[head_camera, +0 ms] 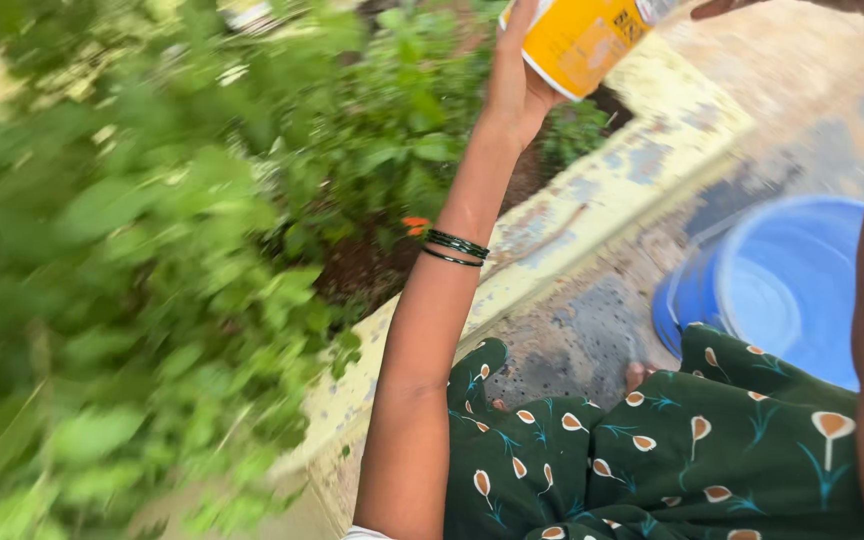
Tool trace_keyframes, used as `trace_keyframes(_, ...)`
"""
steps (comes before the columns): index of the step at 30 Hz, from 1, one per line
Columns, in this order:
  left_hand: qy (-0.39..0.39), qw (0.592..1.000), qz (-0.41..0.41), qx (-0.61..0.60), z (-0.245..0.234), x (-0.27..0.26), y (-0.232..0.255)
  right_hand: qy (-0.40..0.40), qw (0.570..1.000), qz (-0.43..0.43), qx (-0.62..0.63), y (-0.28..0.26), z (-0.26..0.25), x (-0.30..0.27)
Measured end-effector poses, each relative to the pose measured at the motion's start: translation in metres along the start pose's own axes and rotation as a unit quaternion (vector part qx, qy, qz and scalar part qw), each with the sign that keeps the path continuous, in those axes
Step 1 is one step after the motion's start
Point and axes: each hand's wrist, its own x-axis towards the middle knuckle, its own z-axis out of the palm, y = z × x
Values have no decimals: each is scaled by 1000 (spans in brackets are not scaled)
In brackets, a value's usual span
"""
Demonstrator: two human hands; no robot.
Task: The person tends to plants in a raised garden bed, using a small hand hoe to loosen soil and then watering the plants with a container. The person moves around the bed to reach different areas.
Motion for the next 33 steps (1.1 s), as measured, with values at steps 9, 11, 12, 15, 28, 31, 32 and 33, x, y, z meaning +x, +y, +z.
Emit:
trace_keyframes(9, -100, 909, -241, 324, 67, 25, -166, 105, 937, 271, -196, 99, -41, -161)
trace_keyframes(11, -114, 909, -257, 309, 76, 34, -194, 27, 900, 376, -219, 124, -35, -180)
trace_keyframes(12, -119, 909, -264, 300, 81, 38, -206, -15, 876, 425, -229, 139, -34, -190)
trace_keyframes(15, -102, 918, -280, 262, 93, 46, -235, -88, 864, 476, -139, 204, -1, -205)
trace_keyframes(28, -48, 913, -305, 268, 96, 48, -253, -78, 898, 360, -241, 337, 101, -193)
trace_keyframes(31, -28, 919, -298, 256, 86, 49, -243, -82, 895, 315, -304, 349, 111, -182)
trace_keyframes(32, -22, 921, -295, 251, 81, 49, -239, -86, 893, 305, -321, 347, 116, -178)
trace_keyframes(33, -15, 924, -292, 246, 77, 50, -234, -118, 880, 314, -338, 343, 118, -173)
